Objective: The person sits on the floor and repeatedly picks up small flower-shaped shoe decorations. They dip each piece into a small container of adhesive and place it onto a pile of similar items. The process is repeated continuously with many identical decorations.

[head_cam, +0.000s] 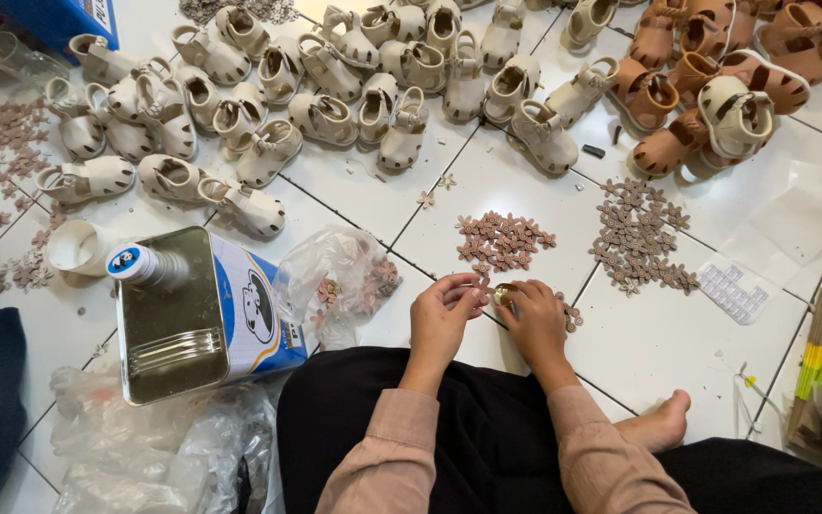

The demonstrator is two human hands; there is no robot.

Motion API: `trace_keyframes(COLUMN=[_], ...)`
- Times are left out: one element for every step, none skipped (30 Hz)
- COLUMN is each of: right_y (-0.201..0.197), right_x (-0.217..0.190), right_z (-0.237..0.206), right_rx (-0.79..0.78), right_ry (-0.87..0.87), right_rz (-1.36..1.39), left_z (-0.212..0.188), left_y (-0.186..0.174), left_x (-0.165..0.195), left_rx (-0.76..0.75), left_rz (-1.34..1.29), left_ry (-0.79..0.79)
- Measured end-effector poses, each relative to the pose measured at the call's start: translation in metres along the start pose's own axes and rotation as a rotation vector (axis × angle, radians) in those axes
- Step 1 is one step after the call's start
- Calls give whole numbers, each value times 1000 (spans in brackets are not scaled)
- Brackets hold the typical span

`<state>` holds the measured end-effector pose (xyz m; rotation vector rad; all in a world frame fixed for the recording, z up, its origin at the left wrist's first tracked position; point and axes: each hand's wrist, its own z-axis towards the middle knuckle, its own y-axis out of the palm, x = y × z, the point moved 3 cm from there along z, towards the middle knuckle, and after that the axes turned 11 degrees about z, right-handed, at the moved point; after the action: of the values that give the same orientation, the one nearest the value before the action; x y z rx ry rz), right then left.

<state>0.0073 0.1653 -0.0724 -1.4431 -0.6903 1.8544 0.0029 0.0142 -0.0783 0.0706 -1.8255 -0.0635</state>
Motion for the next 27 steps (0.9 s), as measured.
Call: trace_keyframes(right_y=[0, 0, -1, -2, -4, -7, -10, -12, -14, -16, -22, -29, -36, -42, -47, -50, -54, -56, -56, -56, -54, -53, -50, -46, -43, -40, -37], right_x=[2, 4, 6, 8, 11, 15, 19, 26, 32, 36, 37, 38, 38, 38, 38, 37, 35, 33, 31, 28, 25, 23, 20, 18, 15, 13, 12], right_z=[0, 0, 0, 1, 1, 1, 1, 1, 0, -2, -1, -1, -1, -1, -1, -2, -3, -4, -5, -5, -6, -7, -8, -9, -9, -10, -10], right_rx=[4, 8, 11, 14, 10, 7, 5, -28, -63, -99, -104, -108, -111, -124, -136, -149, -157, -165, -173, -196, -220, -242, -259, -275, -292, -297, -303], right_ry=[18, 33, 47, 60, 93, 125, 157, 291, 423, 554, 497, 440, 384, 377, 371, 364, 365, 366, 368, 351, 334, 317, 310, 303, 296, 301, 306], right_rz=[14, 66, 118, 170, 214, 257, 300, 525, 750, 975, 1025, 1074, 1123, 1189, 1254, 1319, 1344, 1367, 1392, 1395, 1398, 1401, 1385, 1370, 1355, 1339, 1325], left_z=[0, 0, 0, 0, -1, -1, -2, -2, -2, -2, -2, -3, -3, -3, -4, -4, -4, -5, -6, -6, -6, -7, -8, -9, -9, -10, -10], left_y=[0, -1, -1, -2, -3, -3, -3, -2, -1, 0, 1, 2, 4, 5, 7, 8, 9, 10, 10, 11, 12, 13, 13, 13, 12, 12, 12], left_x=[0, 0, 0, 0, 1, 2, 2, 2, 2, 1, 2, 1, 1, 1, 1, 1, 1, 1, 1, 2, 3, 4, 5, 6, 7, 7, 8], left_rx=[0, 6, 12, 20, 19, 17, 15, 11, 7, 4, -2, -7, -14, -18, -23, -27, -22, -15, -9, -17, -25, -33, -43, -53, -63, -61, -59], left_rz=[5, 13, 21, 29, 18, 6, -6, -5, -4, -4, -8, -11, -14, -8, -1, 6, 23, 41, 59, 40, 21, 1, -14, -28, -42, -43, -44], left_ry=[-3, -3, -3, -3, 3, 9, 16, -7, -30, -51, -61, -73, -85, -78, -72, -66, -70, -74, -79, -72, -64, -57, -52, -47, -41, -43, -45])
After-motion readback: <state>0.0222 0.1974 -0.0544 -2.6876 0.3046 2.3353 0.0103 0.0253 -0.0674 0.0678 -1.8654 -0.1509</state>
